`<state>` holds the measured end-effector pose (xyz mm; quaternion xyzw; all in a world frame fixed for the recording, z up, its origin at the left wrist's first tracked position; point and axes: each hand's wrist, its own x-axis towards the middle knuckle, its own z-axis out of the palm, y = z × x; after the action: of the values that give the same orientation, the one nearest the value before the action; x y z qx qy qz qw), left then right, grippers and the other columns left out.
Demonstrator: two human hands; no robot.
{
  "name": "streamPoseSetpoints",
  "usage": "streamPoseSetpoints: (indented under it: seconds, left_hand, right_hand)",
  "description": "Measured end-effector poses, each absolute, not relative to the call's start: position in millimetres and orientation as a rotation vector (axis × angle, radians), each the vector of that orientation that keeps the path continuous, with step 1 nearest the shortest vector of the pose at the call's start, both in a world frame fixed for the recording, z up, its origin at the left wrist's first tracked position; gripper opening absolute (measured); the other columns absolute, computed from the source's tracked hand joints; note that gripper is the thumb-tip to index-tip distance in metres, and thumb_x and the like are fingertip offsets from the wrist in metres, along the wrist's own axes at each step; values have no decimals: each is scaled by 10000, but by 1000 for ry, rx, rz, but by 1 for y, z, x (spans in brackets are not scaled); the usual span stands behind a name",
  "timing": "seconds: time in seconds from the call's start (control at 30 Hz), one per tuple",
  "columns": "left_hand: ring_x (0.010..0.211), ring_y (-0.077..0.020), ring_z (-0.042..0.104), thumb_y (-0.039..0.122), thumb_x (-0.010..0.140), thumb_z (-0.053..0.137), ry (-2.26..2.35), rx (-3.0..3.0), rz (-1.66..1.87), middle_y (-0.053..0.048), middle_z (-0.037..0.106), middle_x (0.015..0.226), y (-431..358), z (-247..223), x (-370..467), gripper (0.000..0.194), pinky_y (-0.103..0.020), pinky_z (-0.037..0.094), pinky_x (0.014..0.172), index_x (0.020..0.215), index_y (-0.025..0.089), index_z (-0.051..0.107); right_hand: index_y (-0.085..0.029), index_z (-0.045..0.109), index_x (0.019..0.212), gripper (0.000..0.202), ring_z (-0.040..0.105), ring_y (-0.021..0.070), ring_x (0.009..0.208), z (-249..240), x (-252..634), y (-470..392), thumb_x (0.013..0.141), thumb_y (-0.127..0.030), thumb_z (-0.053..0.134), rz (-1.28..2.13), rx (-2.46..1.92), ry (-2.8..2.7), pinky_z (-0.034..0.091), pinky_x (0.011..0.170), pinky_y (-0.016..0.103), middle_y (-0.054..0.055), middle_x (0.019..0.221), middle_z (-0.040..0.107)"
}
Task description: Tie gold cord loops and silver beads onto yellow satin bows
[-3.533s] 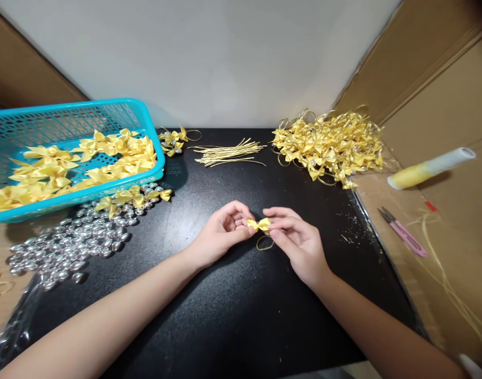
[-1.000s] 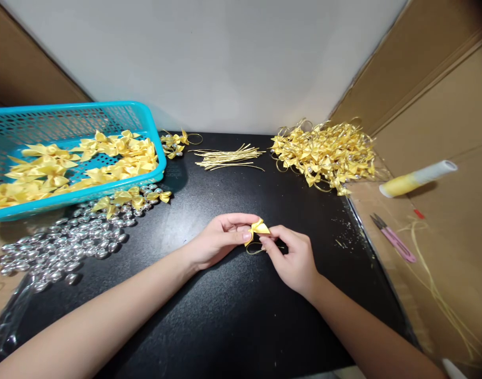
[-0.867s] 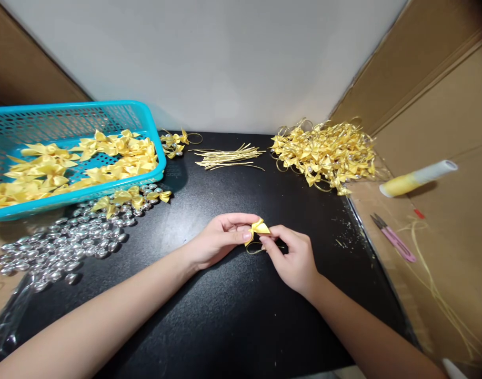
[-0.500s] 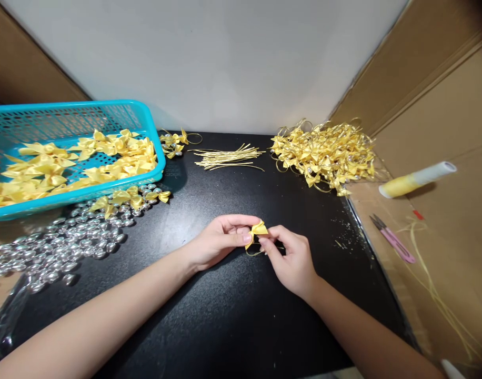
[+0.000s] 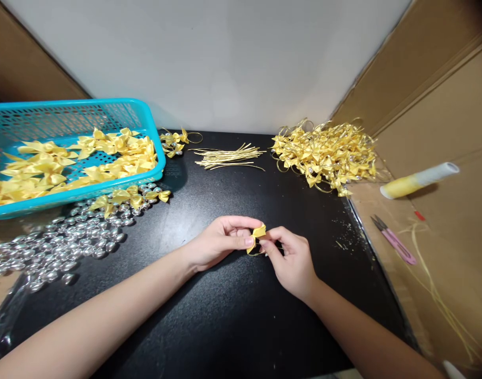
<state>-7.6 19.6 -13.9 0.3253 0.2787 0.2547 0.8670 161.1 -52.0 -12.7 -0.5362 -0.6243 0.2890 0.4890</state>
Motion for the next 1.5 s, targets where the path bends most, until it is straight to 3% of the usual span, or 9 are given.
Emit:
streamPoseSetpoints:
  seconds: [0.4,0.8,1.3,1.4,1.5]
  left_hand:
    - [650,-88,648,169,634,867,476,624,538,-10,747,767,19,-15,-7,264,-207,485,667,883,204,786]
    - [620,-60,621,185,613,885,487,629,536,11,720,718,20,-16,-8,285,-167,469,626,877,199,780]
    - [592,-67,564,246,616,884,535,740,500,30,620,618,18,-17,-8,281,-200,448,630,881,228,792]
    - [604,-76,576,244,630,874,543,762,534,19,639,638,18,-17,-7,281,-205,454,631,896,218,789]
    - [620,-77,569,230,641,864,577,773,593,4,662,701,17,-16,-6,280,-215,463,640,908,203,784]
  right_hand:
    - [-197,611,740,139,628,105,561,-13,159,-54,867,-140,604,791,-1259,-1470,497,573,210,-26,632,664]
    - [-205,616,753,134,637,110,562,-12,159,-53,876,-154,599,775,-1259,-1478,512,575,221,-20,641,678]
    - [-198,608,722,158,630,110,543,-9,155,-56,876,-162,597,792,-1238,-1457,507,546,225,-26,614,660]
    - [-203,632,796,98,649,127,615,-9,157,-55,872,-150,602,733,-1262,-1491,529,606,251,-12,682,679]
    - [-213,641,932,115,651,182,845,-7,161,-55,846,-138,625,476,-1299,-1512,539,777,343,36,877,686]
